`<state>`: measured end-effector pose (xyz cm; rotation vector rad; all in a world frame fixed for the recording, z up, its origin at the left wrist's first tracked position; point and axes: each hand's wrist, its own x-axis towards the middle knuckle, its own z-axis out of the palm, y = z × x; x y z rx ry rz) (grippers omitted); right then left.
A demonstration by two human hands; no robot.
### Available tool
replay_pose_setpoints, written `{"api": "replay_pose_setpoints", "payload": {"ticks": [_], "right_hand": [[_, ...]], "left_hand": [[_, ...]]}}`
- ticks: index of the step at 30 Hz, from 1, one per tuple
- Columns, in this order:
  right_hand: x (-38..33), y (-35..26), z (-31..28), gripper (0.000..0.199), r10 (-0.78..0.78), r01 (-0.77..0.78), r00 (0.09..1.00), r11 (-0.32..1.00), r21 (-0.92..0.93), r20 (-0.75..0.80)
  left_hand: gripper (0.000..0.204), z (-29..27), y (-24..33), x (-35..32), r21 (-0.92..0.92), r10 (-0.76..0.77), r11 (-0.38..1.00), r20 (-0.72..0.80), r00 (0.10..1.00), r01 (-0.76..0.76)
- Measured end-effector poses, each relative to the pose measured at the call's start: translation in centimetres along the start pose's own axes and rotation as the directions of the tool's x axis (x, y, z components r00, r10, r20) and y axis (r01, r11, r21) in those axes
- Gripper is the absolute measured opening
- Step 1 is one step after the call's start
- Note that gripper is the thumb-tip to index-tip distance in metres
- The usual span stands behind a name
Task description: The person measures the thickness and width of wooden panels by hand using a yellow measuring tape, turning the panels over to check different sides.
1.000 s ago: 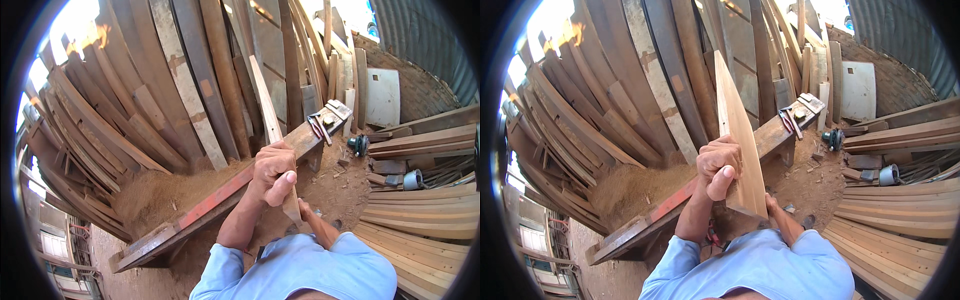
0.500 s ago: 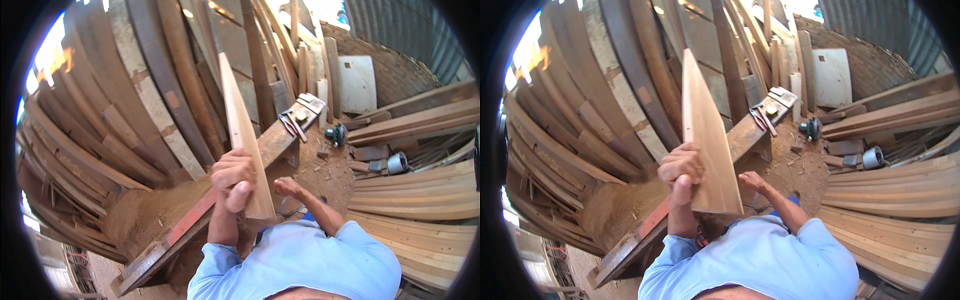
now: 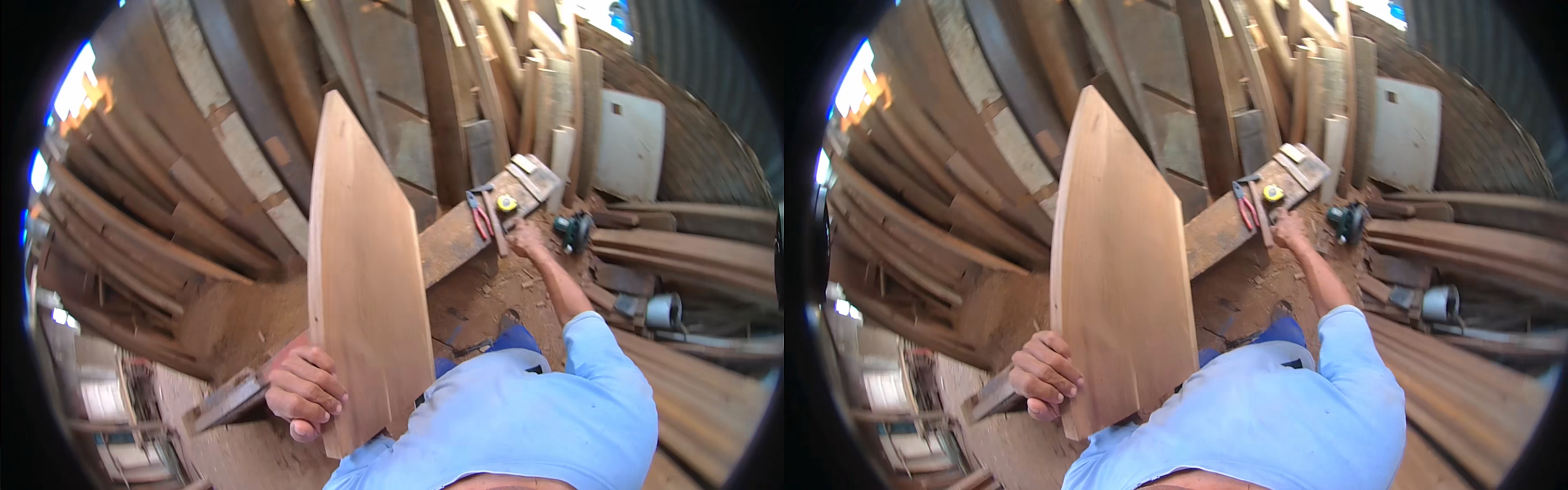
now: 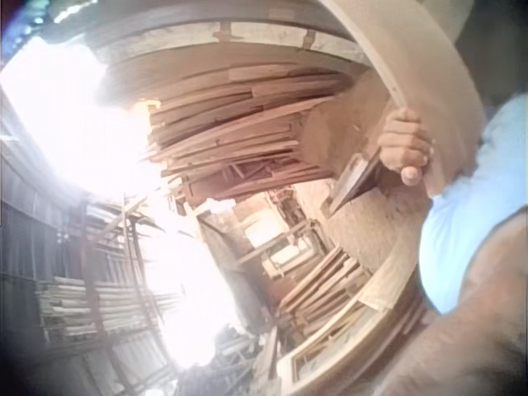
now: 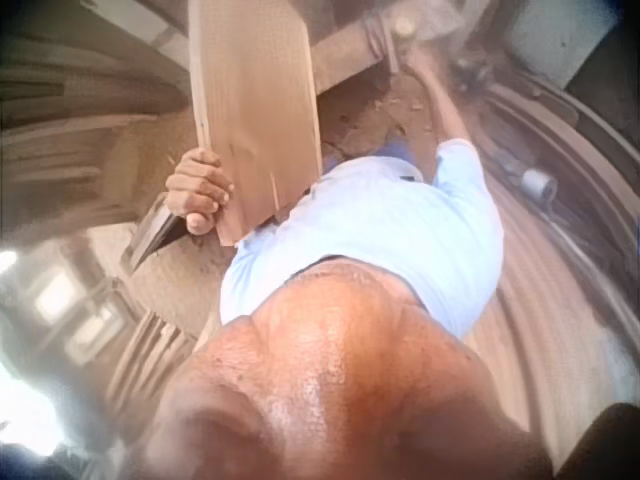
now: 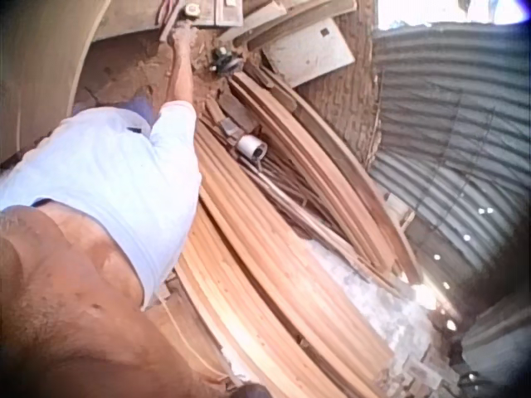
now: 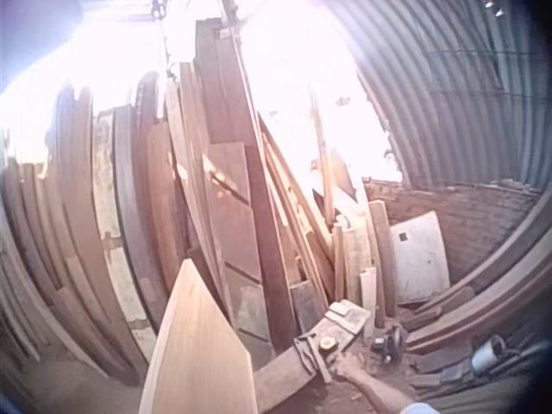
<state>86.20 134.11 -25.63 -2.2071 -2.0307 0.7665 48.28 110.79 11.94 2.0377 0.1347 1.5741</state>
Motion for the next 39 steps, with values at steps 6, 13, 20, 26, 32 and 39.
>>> {"api": "replay_pose_setpoints", "payload": {"ticks": [6, 13, 20, 26, 32, 39], "right_hand": [[10.4, 6.0, -1.3, 0.083, -0.087, 0.074, 0.994, 0.983, -0.169, -0.070], [17.6, 6.8, 4.9, 0.092, -0.120, 0.133, 0.985, 0.986, -0.104, 0.123], [13.4, 4.2, 6.1, 0.069, 0.021, -0.010, 0.994, 0.995, 0.099, -0.105], [7.9, 3.6, 2.6, 0.076, 0.287, -0.178, 0.958, 0.586, 0.791, 0.003], [-0.8, 1.1, -5.8, 0.071, -0.220, -0.068, 0.975, -0.348, 0.935, -0.011], [-12.2, -13.6, -18.1, 0.026, -0.477, -0.018, 0.861, -0.372, 0.928, -0.175]], "left_hand": [[0.047, 2.7, -1.2, 0.4, -0.029, -0.086, 0.996, -0.121, 0.989, 0.083], [0.050, 3.5, -0.8, 1.4, -0.025, -0.085, 0.996, -0.054, 0.995, 0.084], [0.051, 3.9, -0.1, 1.0, -0.001, -0.079, 0.997, -0.135, 0.988, 0.079], [0.052, 4.3, -0.4, 0.8, 0.003, -0.059, 0.998, -0.195, 0.979, 0.061], [0.048, 1.0, -3.0, 1.3, -0.029, -0.011, 1.000, -0.153, 0.988, 0.007], [0.023, -0.5, -3.5, 1.5, 0.126, -0.454, 0.857, -0.276, 0.847, 0.500]]}}
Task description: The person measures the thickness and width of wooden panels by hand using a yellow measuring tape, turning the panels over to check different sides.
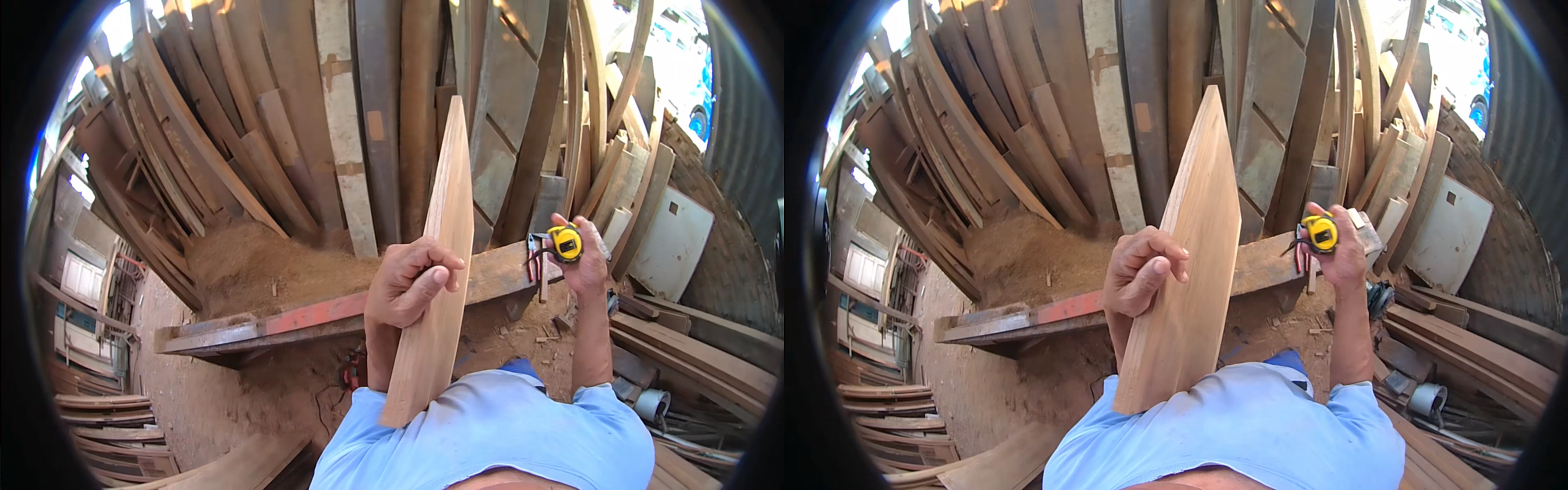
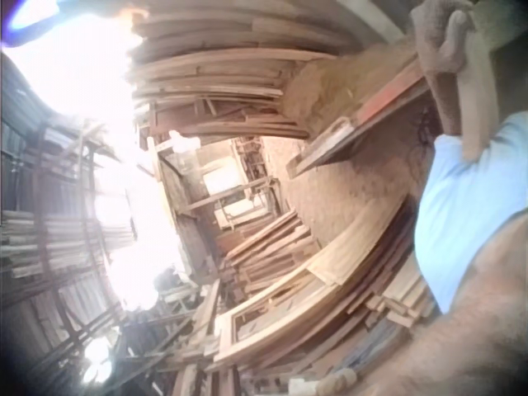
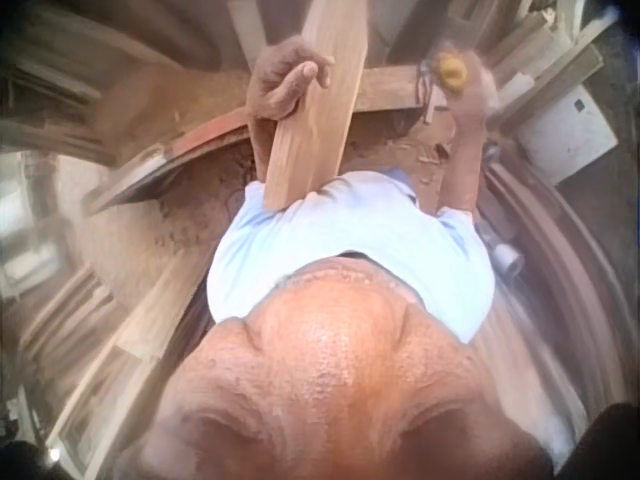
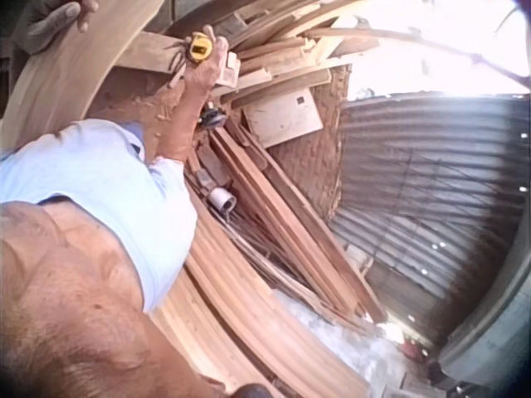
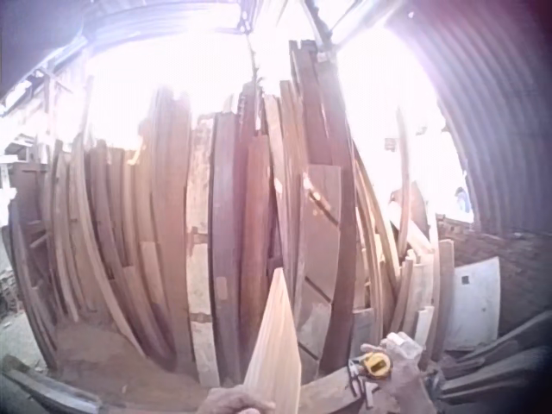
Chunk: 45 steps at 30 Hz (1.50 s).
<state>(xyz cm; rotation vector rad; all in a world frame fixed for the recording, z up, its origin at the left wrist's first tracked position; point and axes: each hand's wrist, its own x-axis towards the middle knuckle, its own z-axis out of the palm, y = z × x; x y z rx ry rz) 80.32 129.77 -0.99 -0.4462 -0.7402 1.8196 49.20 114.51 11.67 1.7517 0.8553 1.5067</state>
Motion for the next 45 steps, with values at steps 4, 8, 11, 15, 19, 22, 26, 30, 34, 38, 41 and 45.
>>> {"api": "replay_pose_setpoints", "payload": {"ticks": [4, 8, 11, 15, 19, 22, 26, 30, 34, 38, 41, 45], "right_hand": [[-3.1, -1.0, 12.0, 0.045, -0.164, 0.337, 0.920, 0.797, -0.502, 0.357], [-5.1, -0.4, 18.2, 0.062, -0.201, 0.686, 0.700, 0.455, -0.568, 0.685], [-4.9, -0.5, 20.3, 0.067, -0.176, 0.830, 0.552, 0.215, -0.515, 0.815], [-5.1, -0.3, 20.5, 0.070, -0.198, 0.863, 0.505, 0.123, -0.490, 0.840], [-5.5, -0.7, 20.7, 0.069, -0.184, 0.858, 0.511, 0.055, -0.511, 0.840], [-5.7, -1.2, 21.0, 0.069, -0.112, 0.839, 0.544, 0.046, -0.542, 0.832], [-6.5, -3.7, 21.4, 0.069, 0.145, 0.760, 0.647, -0.040, -0.649, 0.749], [-5.9, -7.3, 19.0, 0.061, 0.314, 0.683, 0.712, -0.104, -0.723, 0.628], [-5.0, -10.0, 19.8, 0.054, 0.298, 0.586, 0.805, -0.258, -0.768, 0.514], [-1.8, -9.6, 20.7, 0.051, 0.283, 0.624, 0.782, -0.341, -0.703, 0.556], [0.2, -9.2, 21.9, 0.053, 0.422, 0.628, 0.768, -0.349, -0.695, 0.482], [2.4, -7.6, 22.3, 0.053, 0.489, 0.644, 0.746, -0.360, -0.675, 0.452]], "left_hand": [[0.020, 0.5, -0.1, 0.1, 0.042, -0.064, 0.997, -0.012, 0.998, 0.065], [0.023, 1.2, 0.0, 0.3, 0.040, -0.005, 0.999, -0.079, 0.997, 0.008], [0.025, 1.7, -0.3, -0.1, -0.117, -0.070, 0.992, -0.145, 0.987, 0.053], [0.025, 1.7, 0.1, 0.0, -0.119, -0.134, 0.986, -0.137, 0.981, 0.118], [0.027, 1.8, -0.1, 0.3, -0.080, -0.113, 0.991, -0.093, 0.989, 0.106], [0.028, 1.4, -1.3, -0.1, -0.258, -0.068, 0.965, -0.057, 0.996, 0.051], [0.029, 1.8, -2.2, -1.1, -0.413, -0.068, 0.911, -0.207, 0.976, -0.024], [0.027, 2.6, -2.7, -0.9, -0.386, 0.042, 0.908, -0.297, 0.954, -0.160], [0.036, 2.7, -3.9, -0.6, -0.128, 0.234, 0.941, -0.426, 0.874, -0.314], [0.052, 2.2, -5.9, -1.5, 0.055, 0.300, 0.954, -0.267, 0.916, -0.296], [0.056, 3.0, -5.8, -1.3, 0.067, 0.283, 0.959, -0.282, 0.917, -0.275], [0.055, 3.4, -6.3, -1.7, 0.050, 0.279, 0.960, -0.296, 0.913, -0.277]]}}
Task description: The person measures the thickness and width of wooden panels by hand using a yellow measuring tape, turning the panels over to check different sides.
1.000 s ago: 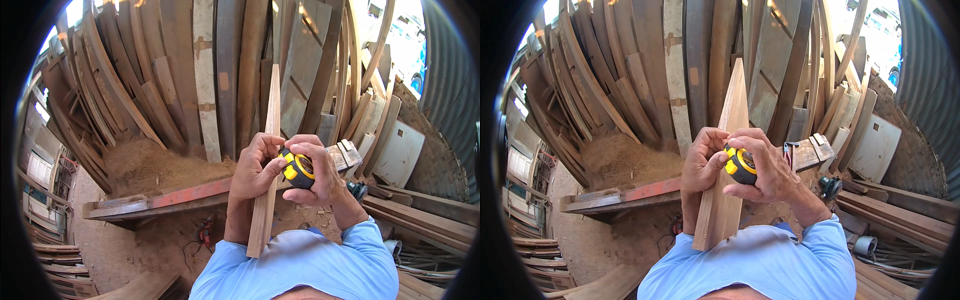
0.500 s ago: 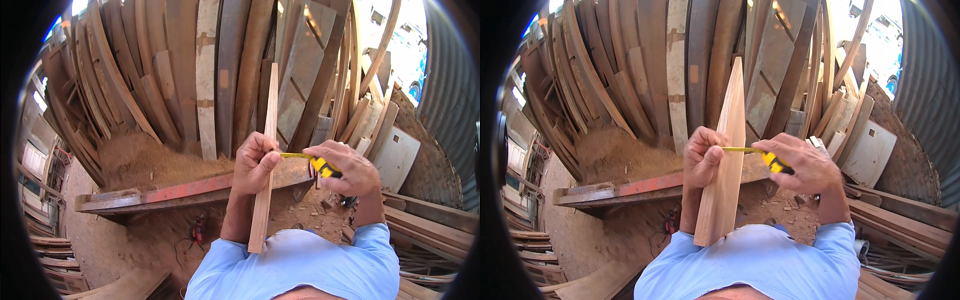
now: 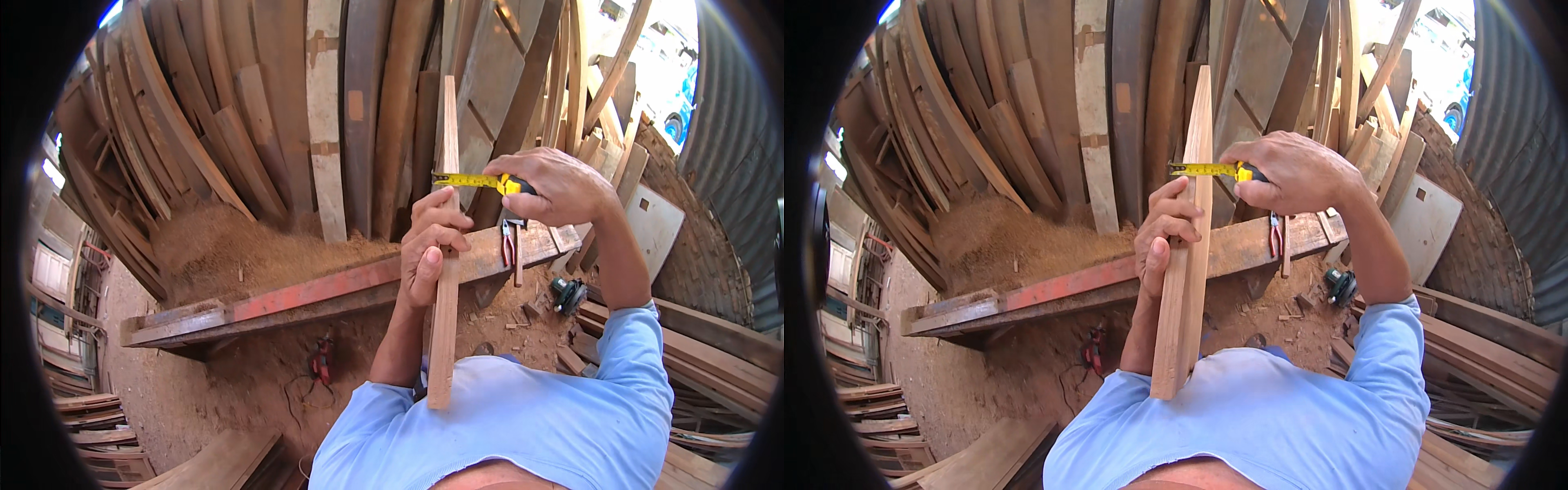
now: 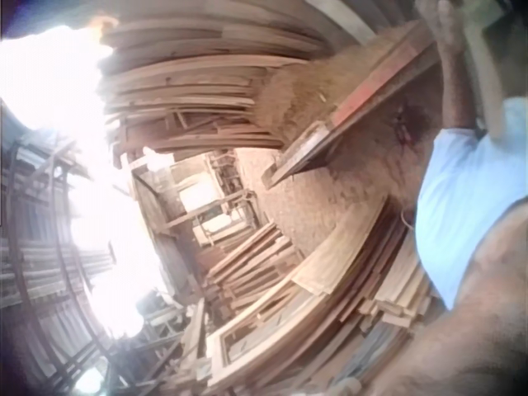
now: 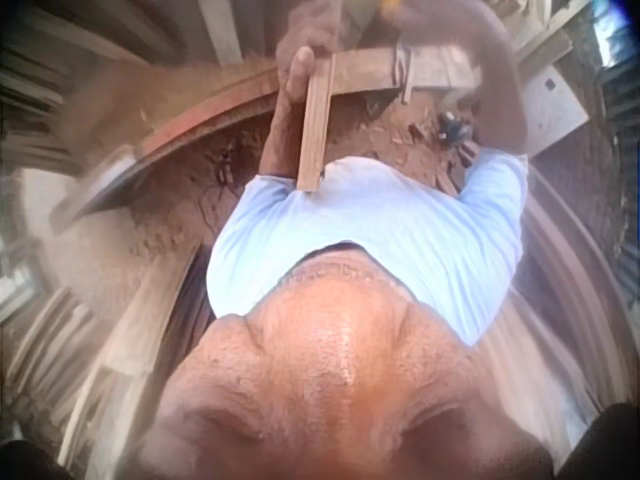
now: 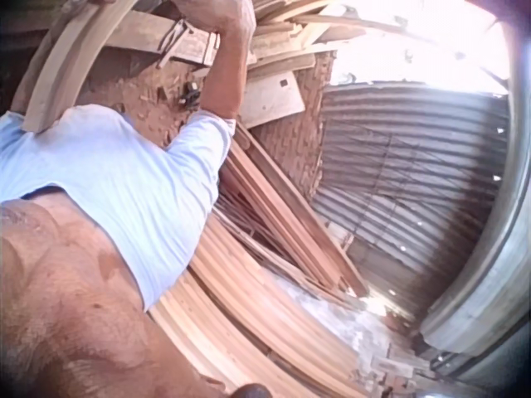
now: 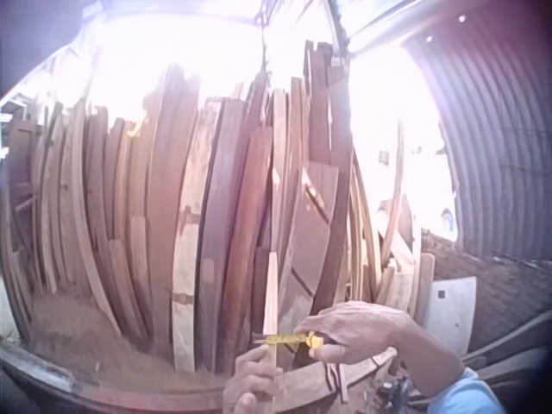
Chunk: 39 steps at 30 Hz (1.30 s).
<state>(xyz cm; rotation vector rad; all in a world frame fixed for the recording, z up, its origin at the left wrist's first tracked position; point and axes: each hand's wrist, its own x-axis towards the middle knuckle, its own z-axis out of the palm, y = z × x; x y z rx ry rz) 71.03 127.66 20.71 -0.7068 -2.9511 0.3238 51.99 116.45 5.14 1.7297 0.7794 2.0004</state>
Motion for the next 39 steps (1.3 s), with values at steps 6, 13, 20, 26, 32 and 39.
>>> {"api": "replay_pose_setpoints", "payload": {"ticks": [6, 13, 20, 26, 32, 39], "right_hand": [[-0.4, 0.0, -0.1, 0.056, 0.031, -0.031, 0.999, 0.999, -0.009, -0.008], [-0.8, 0.2, 0.5, 0.055, 0.030, -0.033, 0.998, 0.999, -0.036, -0.061], [-1.1, 0.0, 0.7, 0.054, 0.043, -0.049, 0.995, 0.997, -0.067, -0.091], [-1.6, 0.1, 1.2, 0.054, 0.088, -0.095, 0.991, 0.993, -0.066, -0.104], [-1.8, 0.0, 1.5, 0.054, 0.118, -0.125, 0.987, 0.991, -0.051, -0.109], [-1.7, -0.3, 1.3, 0.054, 0.091, -0.096, 0.988, 0.995, -0.034, -0.126]], "left_hand": [[0.055, -0.2, -0.1, -0.6, 0.070, -0.025, 0.997, -0.072, 0.997, 0.030], [0.056, -0.2, -0.4, -0.4, -0.053, -0.058, 0.997, -0.063, 0.996, 0.054], [0.052, -0.4, -0.8, -0.9, -0.078, -0.045, 0.996, -0.078, 0.996, 0.039], [0.052, 0.2, -0.3, -0.9, -0.037, -0.056, 0.998, -0.111, 0.992, 0.052], [0.051, -0.1, -0.8, -1.2, -0.090, -0.080, 0.993, -0.074, 0.994, 0.074], [0.053, -0.1, -0.8, -1.2, -0.073, -0.064, 0.996, -0.059, 0.996, 0.059]]}}
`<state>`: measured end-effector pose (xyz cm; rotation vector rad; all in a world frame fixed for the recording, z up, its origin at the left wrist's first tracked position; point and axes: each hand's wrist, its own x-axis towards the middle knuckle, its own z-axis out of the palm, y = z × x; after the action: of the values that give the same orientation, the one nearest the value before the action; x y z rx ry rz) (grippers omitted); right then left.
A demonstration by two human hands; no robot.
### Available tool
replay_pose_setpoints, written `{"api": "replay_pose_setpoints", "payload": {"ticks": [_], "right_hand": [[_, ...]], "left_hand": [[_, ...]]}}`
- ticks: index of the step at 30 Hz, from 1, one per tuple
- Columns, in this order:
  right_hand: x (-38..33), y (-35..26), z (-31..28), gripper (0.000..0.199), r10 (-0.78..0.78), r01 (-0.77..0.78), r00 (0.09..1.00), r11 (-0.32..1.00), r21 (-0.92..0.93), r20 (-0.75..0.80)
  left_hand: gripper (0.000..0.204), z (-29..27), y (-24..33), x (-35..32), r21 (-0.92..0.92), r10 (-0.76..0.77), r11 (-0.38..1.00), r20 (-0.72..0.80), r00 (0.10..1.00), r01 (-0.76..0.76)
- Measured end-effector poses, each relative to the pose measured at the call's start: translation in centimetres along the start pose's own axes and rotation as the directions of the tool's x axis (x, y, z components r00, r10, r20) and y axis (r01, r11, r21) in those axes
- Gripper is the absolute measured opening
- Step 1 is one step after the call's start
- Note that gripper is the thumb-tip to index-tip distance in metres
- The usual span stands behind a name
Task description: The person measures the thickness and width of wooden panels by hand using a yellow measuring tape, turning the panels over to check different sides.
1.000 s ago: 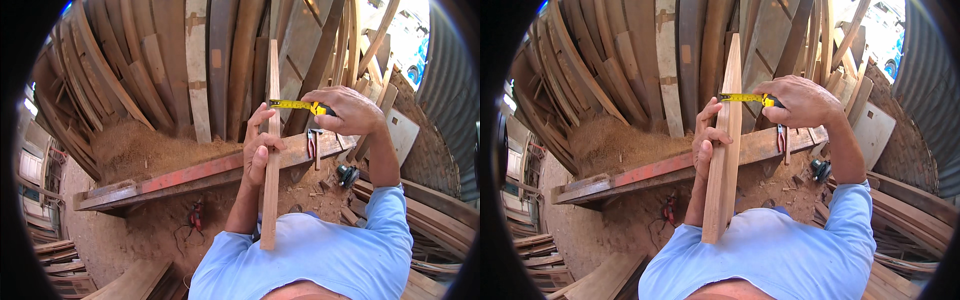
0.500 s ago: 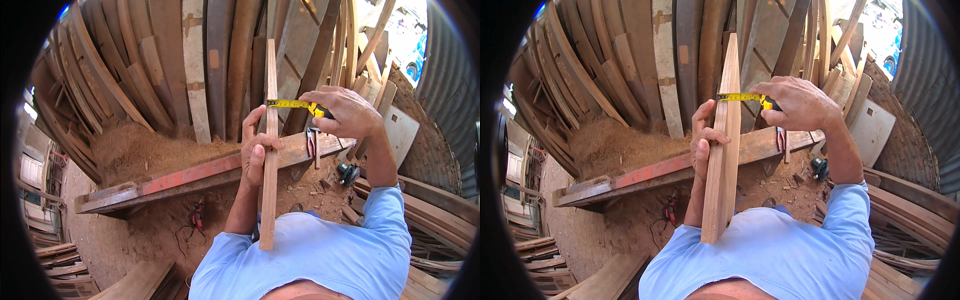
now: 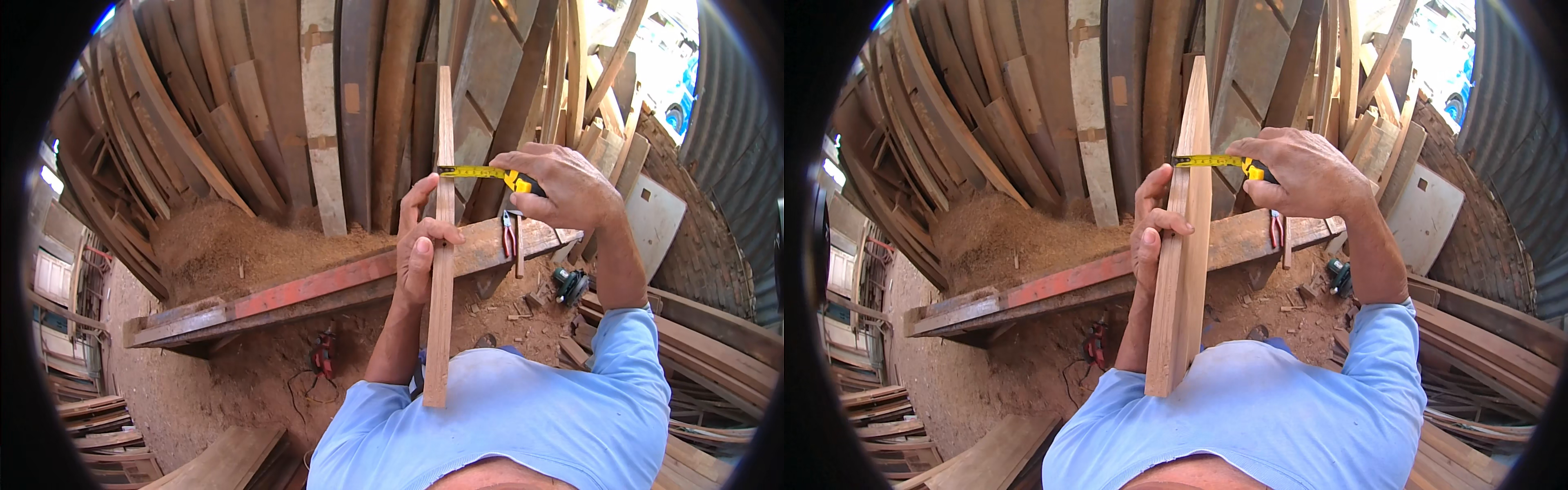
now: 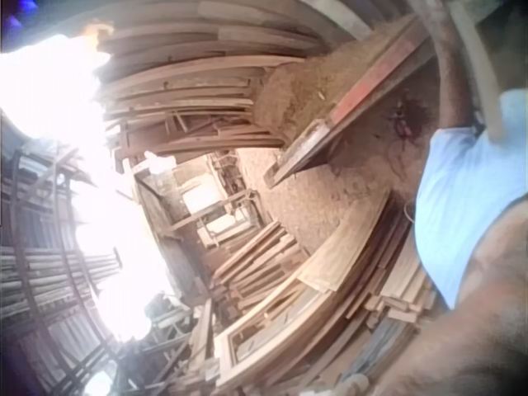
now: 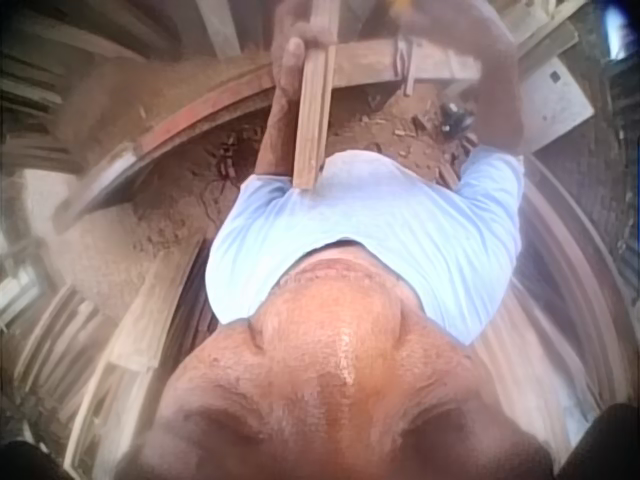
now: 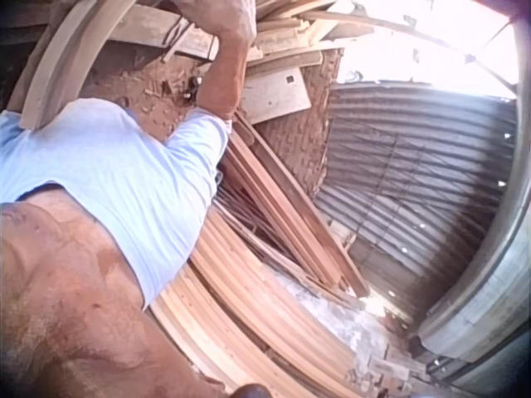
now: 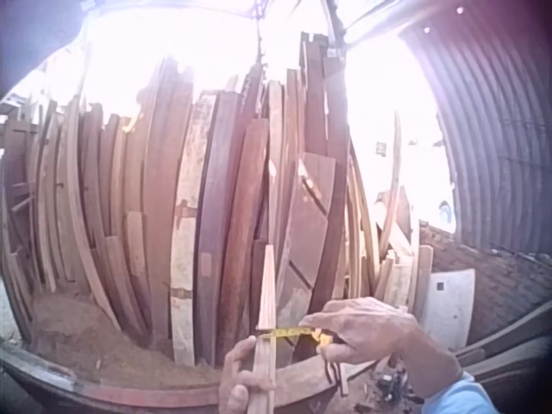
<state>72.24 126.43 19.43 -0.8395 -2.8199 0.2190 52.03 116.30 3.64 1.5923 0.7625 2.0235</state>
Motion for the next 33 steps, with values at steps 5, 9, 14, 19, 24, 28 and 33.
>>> {"api": "replay_pose_setpoints", "payload": {"ticks": [5, 9, 14, 19, 24, 28, 33], "right_hand": [[-1.1, -0.6, -1.3, 0.053, -0.112, 0.118, 0.991, 0.989, 0.083, -0.079], [-2.5, -1.9, -2.0, 0.059, -0.255, 0.267, 0.963, 0.940, 0.212, -0.083], [-3.1, -3.8, -2.1, 0.058, -0.283, 0.266, 0.956, 0.947, 0.177, 0.076], [-3.4, -4.0, -1.3, 0.056, -0.236, 0.219, 0.967, 0.962, 0.160, 0.094], [-4.1, -4.6, -1.3, 0.056, -0.175, 0.162, 0.980, 0.978, 0.133, 0.091], [-4.8, -5.8, -2.1, 0.060, -0.082, 0.075, 0.983, 0.996, 0.047, 0.163], [-5.2, -6.4, -2.4, 0.061, -0.002, -0.008, 0.974, 0.999, 0.044, 0.226]], "left_hand": [[0.057, -0.3, -0.3, -0.1, 0.073, 0.030, 0.997, 0.034, 0.999, -0.032], [0.058, -0.7, -1.0, -0.5, 0.075, 0.035, 0.996, 0.073, 0.997, -0.041], [0.062, -0.2, -0.5, -0.3, -0.005, 0.009, 1.000, 0.022, 1.000, -0.009], [0.062, -0.5, -0.7, -0.2, 0.054, 0.036, 0.998, 0.044, 0.998, -0.038], [0.054, -0.6, -0.3, 0.0, 0.032, 0.034, 0.999, 0.043, 0.998, -0.036], [0.048, -0.6, -0.3, 0.0, 0.006, 0.033, 0.999, 0.043, 0.999, -0.034], [0.045, -0.6, -0.5, 0.0, 0.001, 0.034, 0.999, 0.055, 0.998, -0.034]]}}
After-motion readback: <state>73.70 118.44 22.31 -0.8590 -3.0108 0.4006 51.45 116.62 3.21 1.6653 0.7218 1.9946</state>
